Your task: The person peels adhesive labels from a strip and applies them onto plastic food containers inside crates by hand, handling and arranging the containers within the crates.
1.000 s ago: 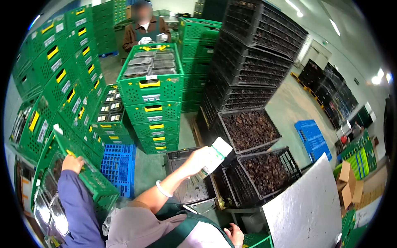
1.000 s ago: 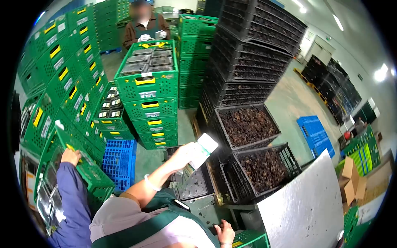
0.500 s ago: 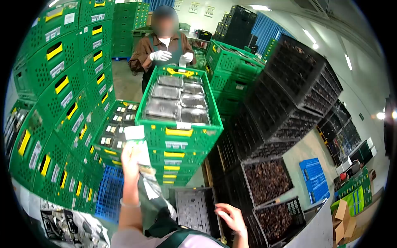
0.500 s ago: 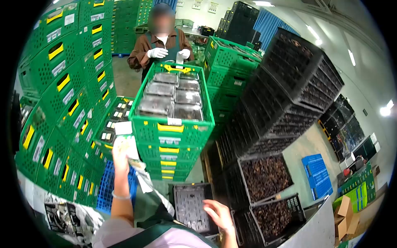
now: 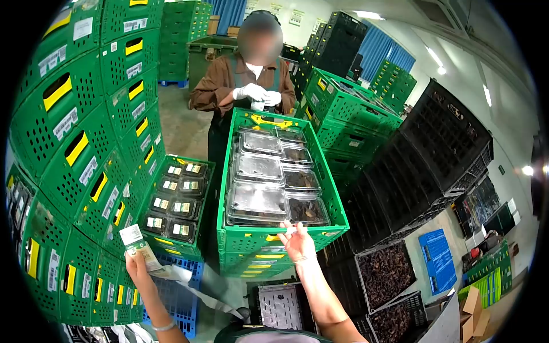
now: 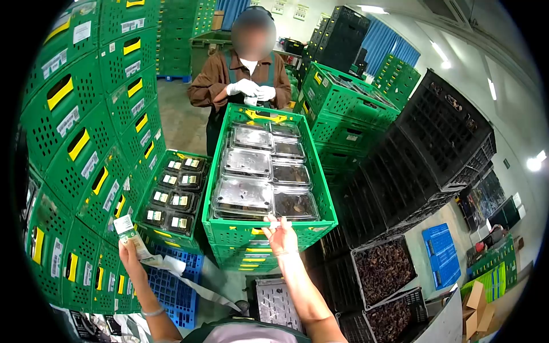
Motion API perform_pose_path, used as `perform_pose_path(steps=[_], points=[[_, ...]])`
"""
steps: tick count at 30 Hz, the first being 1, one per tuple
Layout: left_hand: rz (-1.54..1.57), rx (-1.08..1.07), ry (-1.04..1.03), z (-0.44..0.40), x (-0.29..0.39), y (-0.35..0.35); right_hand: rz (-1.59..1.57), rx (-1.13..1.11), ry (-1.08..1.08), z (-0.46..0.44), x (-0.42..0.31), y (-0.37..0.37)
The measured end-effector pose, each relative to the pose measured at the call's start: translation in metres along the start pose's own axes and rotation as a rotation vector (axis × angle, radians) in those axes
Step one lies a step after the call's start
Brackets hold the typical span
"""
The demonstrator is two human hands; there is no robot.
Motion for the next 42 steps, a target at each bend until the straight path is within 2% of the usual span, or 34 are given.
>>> perform_pose_path(steps=[2,4,6,10,12,14,15,16,17,18,20,22,24,26,27,29,32,35,38,40,42], points=[[-0.017,-0.017,0.026,-0.004,-0.002,0.001,0.087,0.059,-0.006,0.008,-0.002,-0.002],[-0.008,-0.043,0.013,-0.008,0.002,-0.013,0.073,-0.034,0.03,0.023,-0.01,-0.009],[0.009,-0.08,0.007,-0.011,0.006,-0.032,0.034,-0.023,0.037,0.048,-0.02,-0.007],[0.001,-0.189,0.013,-0.022,0.004,-0.068,0.112,0.132,0.067,0.101,-0.052,0.048],[0.042,-0.139,0.042,-0.024,-0.008,-0.09,0.182,0.17,0.096,0.121,-0.074,0.092],[-0.043,-0.332,0.061,-0.028,-0.001,-0.131,0.202,0.286,0.189,0.144,-0.099,0.123],[-0.066,-0.433,-0.024,-0.027,0.007,-0.158,0.2,0.337,0.26,0.154,-0.112,0.131],[0.066,-0.445,0.051,-0.03,-0.006,-0.183,0.196,0.39,0.329,0.164,-0.123,0.141],[0.056,-0.496,0.047,-0.032,-0.013,-0.208,0.174,0.479,0.382,0.168,-0.134,0.166],[-0.001,-0.537,0.007,-0.034,-0.019,-0.238,0.154,0.567,0.436,0.171,-0.143,0.19],[-0.191,-0.684,-0.27,-0.03,-0.017,-0.296,0.106,0.792,0.497,0.187,-0.159,0.177],[-0.376,-0.752,-0.57,-0.032,-0.035,-0.352,0.185,0.639,0.494,0.191,-0.171,0.206],[-0.438,-1.037,-0.227,-0.03,-0.074,-0.4,0.155,0.668,0.513,0.191,-0.175,0.218],[-0.459,-1.361,-0.024,-0.013,-0.095,-0.432,0.168,0.709,0.52,0.198,-0.177,0.208],[-0.514,-1.37,-0.104,-0.008,-0.101,-0.441,0.225,0.695,0.518,0.197,-0.178,0.227],[-0.584,-1.36,-0.214,0.0,-0.103,-0.448,0.099,0.626,0.472,0.199,-0.171,0.224],[-0.581,-1.356,-0.151,0.004,-0.098,-0.437,0.042,0.539,0.469,0.199,-0.166,0.231],[-0.351,-1.411,0.088,0.009,-0.093,-0.419,0.084,0.626,0.47,0.206,-0.162,0.26],[-0.245,-1.412,0.281,0.032,-0.05,-0.387,0.175,0.784,0.419,0.222,-0.147,0.283],[-0.094,-1.4,0.373,0.045,-0.051,-0.357,0.194,0.792,0.413,0.242,-0.143,0.302],[-0.102,-1.317,0.579,0.074,-0.022,-0.322,0.249,0.78,0.421,0.269,-0.143,0.316]])
Point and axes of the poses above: each hand's wrist, its own z-axis away from the middle knuckle, its own y-axis out of the back of the hand, x = y × z, the point moved 4 cm from there along -z, towards the middle knuckle, and after that the axes turned 11 degrees about x, right-handed, at the moved point
